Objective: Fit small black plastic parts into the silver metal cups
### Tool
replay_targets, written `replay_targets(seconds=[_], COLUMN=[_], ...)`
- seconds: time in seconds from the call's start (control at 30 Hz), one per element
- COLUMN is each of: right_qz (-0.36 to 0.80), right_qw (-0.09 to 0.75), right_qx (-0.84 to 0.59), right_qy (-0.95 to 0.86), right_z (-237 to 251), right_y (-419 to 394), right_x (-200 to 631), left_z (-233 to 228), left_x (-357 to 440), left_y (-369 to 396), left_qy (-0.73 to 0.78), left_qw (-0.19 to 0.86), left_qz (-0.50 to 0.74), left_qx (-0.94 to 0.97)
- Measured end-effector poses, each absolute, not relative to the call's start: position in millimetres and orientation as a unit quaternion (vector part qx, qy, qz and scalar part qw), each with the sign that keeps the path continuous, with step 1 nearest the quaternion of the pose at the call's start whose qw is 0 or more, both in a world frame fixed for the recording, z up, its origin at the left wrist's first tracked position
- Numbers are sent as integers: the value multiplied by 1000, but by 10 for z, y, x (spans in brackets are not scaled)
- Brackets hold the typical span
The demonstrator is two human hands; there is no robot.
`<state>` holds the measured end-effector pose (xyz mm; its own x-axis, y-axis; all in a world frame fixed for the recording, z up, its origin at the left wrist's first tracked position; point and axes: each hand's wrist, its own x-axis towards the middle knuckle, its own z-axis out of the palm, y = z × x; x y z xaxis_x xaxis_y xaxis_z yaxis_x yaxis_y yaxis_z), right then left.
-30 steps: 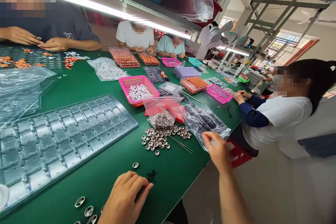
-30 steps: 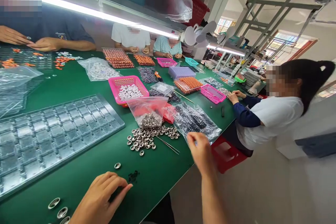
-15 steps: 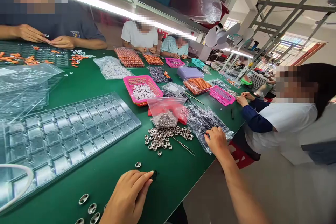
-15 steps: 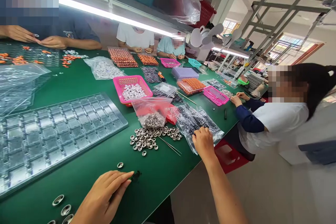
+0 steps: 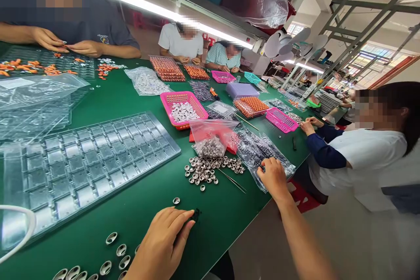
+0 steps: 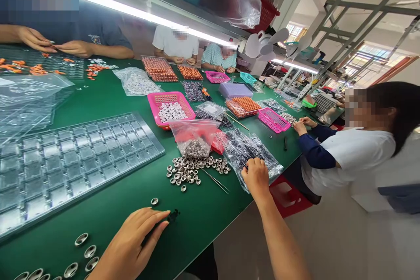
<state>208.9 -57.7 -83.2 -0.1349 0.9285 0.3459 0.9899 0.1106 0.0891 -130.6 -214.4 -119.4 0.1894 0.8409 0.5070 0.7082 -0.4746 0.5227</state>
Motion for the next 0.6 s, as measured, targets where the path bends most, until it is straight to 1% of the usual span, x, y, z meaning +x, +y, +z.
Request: replay_targets(seconds=[0.3, 0.47, 0.6], right_qz=[-40, 34, 47], right_qw=[151, 171, 211], right_qx=[-686, -681, -687], right_qy=[-711, -711, -694], right_z=[-760, -702, -621], right_y=[-444, -406, -392], right_x=[2203, 2251, 2400], left_z=[-1205, -1201, -1220], left_x=[-1297, -1304, -1316], left_y=[-2149, -2142, -2134], left_qy=[501, 502, 502], left_qw=[85, 71, 64], left_qz=[390, 389, 392], left_qx=[768, 769, 768])
